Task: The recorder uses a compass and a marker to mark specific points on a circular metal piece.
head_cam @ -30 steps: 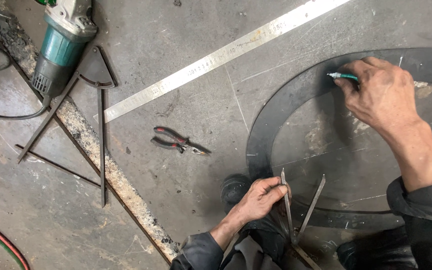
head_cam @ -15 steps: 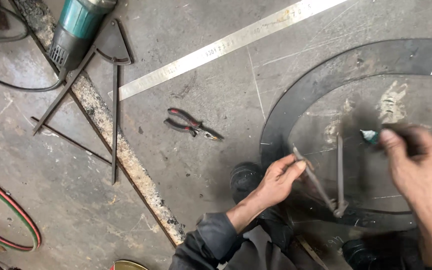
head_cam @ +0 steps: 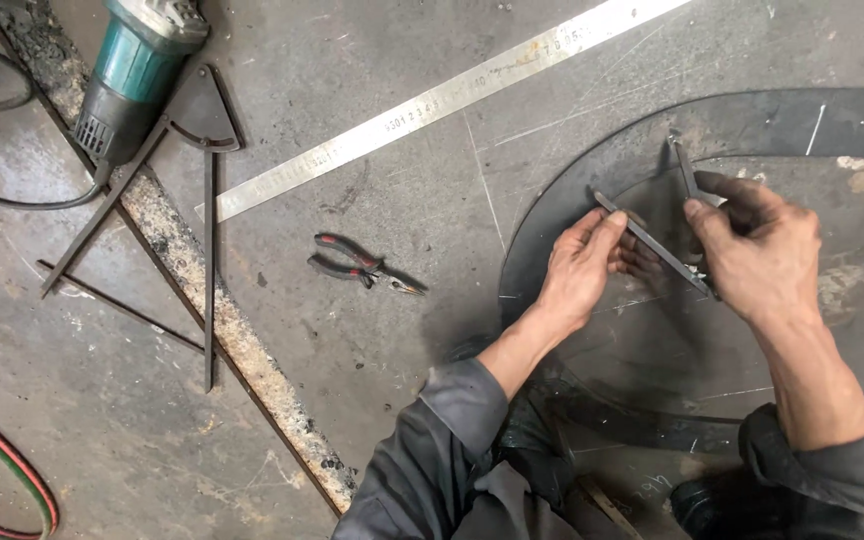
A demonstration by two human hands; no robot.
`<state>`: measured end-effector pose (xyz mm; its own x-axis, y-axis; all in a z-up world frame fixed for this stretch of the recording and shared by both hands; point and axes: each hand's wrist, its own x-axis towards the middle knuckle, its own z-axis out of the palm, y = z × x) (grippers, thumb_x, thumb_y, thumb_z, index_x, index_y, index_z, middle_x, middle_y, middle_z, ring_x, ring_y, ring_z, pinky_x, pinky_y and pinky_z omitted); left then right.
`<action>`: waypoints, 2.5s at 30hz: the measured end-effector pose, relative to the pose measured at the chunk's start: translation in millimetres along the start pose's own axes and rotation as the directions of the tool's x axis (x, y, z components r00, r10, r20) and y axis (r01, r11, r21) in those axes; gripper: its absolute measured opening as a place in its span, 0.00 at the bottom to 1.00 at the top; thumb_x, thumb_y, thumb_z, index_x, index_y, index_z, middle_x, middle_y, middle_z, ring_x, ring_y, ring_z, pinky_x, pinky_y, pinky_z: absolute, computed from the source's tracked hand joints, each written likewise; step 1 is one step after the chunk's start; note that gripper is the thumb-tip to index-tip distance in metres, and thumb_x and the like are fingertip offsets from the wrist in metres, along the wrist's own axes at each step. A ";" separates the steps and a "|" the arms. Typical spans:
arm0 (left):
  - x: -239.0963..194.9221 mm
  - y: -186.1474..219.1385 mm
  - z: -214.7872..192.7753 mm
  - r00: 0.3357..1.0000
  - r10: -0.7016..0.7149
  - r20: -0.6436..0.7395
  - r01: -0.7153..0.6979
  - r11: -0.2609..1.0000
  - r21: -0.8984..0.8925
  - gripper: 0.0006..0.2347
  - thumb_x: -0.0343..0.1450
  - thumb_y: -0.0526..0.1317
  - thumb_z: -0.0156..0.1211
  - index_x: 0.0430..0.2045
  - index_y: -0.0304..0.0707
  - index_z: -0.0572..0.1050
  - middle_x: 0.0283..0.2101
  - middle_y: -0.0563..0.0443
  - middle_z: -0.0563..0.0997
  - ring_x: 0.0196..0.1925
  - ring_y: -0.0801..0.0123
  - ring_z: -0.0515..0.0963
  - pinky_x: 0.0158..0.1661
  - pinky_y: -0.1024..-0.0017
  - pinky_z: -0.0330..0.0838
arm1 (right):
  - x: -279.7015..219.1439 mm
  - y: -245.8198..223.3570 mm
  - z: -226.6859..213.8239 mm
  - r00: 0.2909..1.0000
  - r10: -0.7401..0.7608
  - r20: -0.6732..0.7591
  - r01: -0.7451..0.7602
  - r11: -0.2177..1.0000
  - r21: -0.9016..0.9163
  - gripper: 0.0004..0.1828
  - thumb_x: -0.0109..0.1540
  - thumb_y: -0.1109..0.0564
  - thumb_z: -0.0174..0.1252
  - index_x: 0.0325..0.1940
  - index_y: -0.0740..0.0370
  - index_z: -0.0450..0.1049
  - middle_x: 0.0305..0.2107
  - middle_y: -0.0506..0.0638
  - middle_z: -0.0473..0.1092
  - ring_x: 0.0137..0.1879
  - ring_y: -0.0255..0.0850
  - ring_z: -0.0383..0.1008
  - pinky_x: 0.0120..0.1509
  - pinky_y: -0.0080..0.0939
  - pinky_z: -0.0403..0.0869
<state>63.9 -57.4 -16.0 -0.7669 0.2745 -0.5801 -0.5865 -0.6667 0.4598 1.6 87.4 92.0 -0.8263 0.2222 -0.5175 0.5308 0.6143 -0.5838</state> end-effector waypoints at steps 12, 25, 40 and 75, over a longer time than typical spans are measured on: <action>7.9 0.4 2.2 1.000 0.004 -0.016 -0.004 1.000 -0.011 0.13 0.83 0.45 0.49 0.44 0.31 0.72 0.33 0.46 0.81 0.35 0.66 0.83 0.38 0.70 0.79 | 10.0 -4.7 -0.2 0.999 0.046 0.017 -0.046 0.999 0.002 0.18 0.68 0.57 0.64 0.60 0.66 0.78 0.32 0.55 0.78 0.33 0.34 0.76 0.35 0.35 0.72; 7.3 3.1 4.1 1.000 0.000 -0.010 0.001 1.000 0.022 0.13 0.83 0.45 0.47 0.43 0.33 0.72 0.32 0.45 0.81 0.35 0.66 0.84 0.37 0.69 0.80 | 11.1 -8.9 0.4 0.998 0.065 0.011 -0.065 0.997 -0.029 0.17 0.68 0.58 0.64 0.59 0.67 0.78 0.31 0.56 0.78 0.33 0.36 0.78 0.34 0.35 0.74; 12.4 13.8 6.5 1.000 -0.001 -0.016 -0.001 0.992 -0.123 0.11 0.83 0.43 0.48 0.42 0.32 0.73 0.32 0.44 0.81 0.33 0.65 0.83 0.37 0.68 0.79 | 16.6 -46.6 0.4 0.987 0.159 0.007 -0.158 0.985 -0.071 0.16 0.64 0.59 0.64 0.55 0.67 0.79 0.28 0.53 0.77 0.30 0.33 0.74 0.30 0.36 0.70; -139.9 1.4 -59.4 0.912 -0.331 0.242 0.264 0.926 0.270 0.11 0.82 0.42 0.51 0.42 0.31 0.77 0.35 0.51 0.81 0.38 0.72 0.81 0.44 0.69 0.77 | -10.6 53.4 -4.2 0.815 -0.565 0.128 0.545 0.675 -0.497 0.22 0.58 0.52 0.70 0.50 0.69 0.77 0.41 0.64 0.70 0.41 0.52 0.74 0.41 0.47 0.77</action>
<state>185.9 -137.9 25.9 -0.5684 0.6385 -0.5188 -0.8161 -0.3576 0.4540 38.0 121.1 69.0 -0.9495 -0.2626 -0.1719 -0.1863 0.9122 -0.3649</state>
